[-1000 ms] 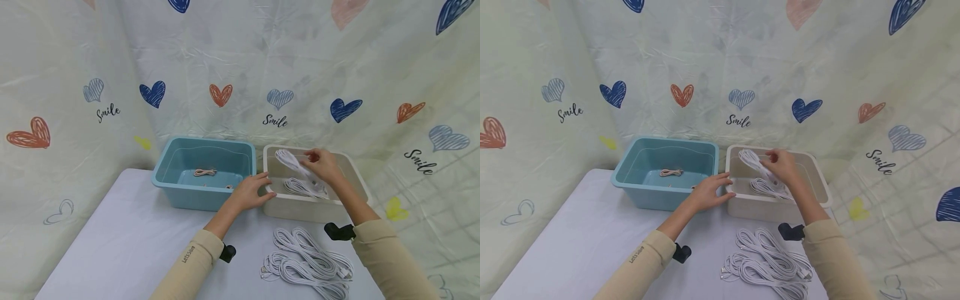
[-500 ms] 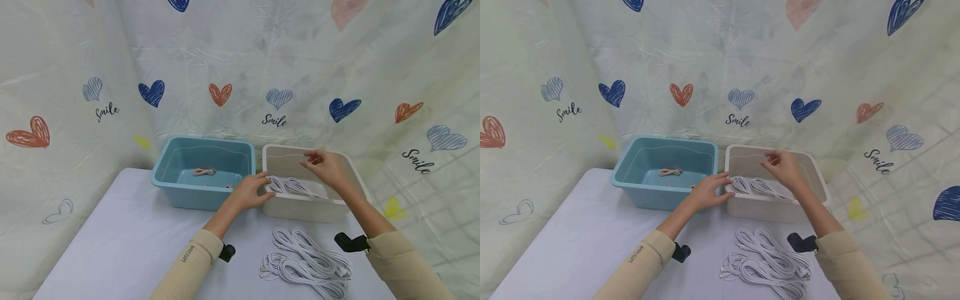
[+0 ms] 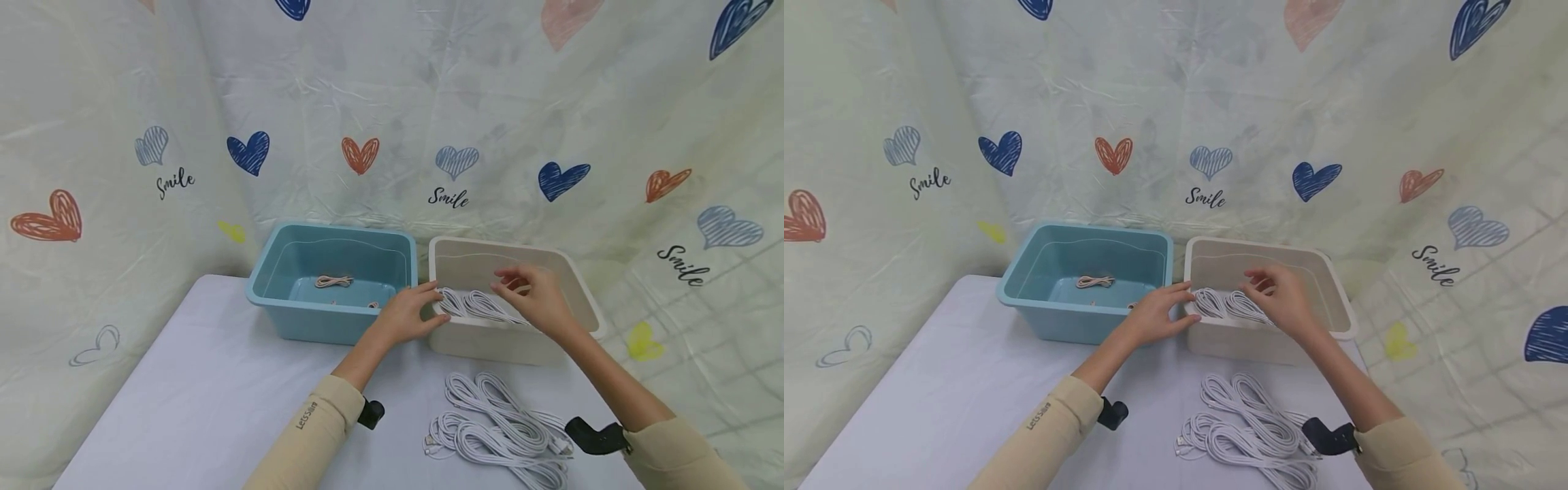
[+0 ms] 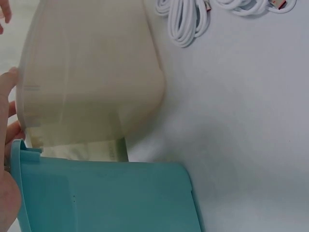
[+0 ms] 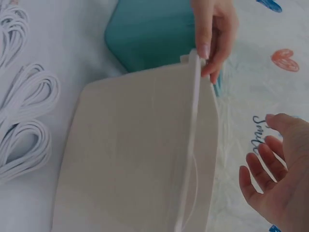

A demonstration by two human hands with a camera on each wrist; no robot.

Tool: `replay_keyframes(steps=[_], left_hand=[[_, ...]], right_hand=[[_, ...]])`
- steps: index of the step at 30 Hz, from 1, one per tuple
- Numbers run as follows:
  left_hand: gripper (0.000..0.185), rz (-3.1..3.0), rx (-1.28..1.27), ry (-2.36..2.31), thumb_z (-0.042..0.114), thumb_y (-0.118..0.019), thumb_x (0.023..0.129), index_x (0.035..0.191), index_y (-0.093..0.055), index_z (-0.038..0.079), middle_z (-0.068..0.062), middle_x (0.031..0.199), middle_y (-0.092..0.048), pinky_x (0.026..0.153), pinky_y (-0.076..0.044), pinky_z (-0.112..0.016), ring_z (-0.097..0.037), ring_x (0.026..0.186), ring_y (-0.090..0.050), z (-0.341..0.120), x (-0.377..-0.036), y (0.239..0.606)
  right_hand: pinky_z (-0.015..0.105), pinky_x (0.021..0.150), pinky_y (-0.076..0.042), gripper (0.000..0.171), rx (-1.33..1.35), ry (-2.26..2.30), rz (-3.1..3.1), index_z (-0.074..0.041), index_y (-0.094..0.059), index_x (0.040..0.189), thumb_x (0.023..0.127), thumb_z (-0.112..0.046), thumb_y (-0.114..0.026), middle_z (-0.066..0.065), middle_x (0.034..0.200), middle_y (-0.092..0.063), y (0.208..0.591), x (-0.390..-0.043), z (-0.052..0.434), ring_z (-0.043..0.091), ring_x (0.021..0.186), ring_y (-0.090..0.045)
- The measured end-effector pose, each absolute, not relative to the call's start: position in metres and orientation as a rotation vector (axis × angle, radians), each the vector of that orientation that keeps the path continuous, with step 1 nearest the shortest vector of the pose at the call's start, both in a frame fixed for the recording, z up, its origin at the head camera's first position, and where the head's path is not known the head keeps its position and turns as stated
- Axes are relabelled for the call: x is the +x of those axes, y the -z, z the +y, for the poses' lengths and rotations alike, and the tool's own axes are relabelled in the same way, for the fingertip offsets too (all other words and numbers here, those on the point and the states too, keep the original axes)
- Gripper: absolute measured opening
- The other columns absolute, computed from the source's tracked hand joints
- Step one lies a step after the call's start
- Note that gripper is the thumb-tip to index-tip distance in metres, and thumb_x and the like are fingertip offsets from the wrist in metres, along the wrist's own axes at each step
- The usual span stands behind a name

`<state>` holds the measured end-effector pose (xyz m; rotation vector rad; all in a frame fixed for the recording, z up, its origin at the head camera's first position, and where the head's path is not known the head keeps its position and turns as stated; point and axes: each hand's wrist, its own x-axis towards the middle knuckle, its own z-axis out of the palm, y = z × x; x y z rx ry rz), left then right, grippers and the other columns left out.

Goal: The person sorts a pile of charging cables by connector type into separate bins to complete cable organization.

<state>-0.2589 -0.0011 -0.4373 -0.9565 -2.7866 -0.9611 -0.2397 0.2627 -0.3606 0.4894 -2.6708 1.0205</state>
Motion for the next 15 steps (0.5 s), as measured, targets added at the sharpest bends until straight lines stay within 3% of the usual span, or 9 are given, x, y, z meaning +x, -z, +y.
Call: replay_keyframes(steps=[15], left_hand=[[0.042,-2.777,-0.966,0.961,0.04,-0.068,0.103,0.137,-0.071,0.014,-0.007,0.162,-0.05,0.114,-0.048,-0.05,-0.035,0.139,-0.058,-0.001,-0.258,0.437]], right_hand=[[0.016,0.064,-0.056,0.02,0.564,-1.019,-2.568,0.003,-0.078,0.105,0.085,0.004,-0.083,0.009,0.087,-0.074,0.392,-0.204,0.259,0.003,0.077,-0.065]])
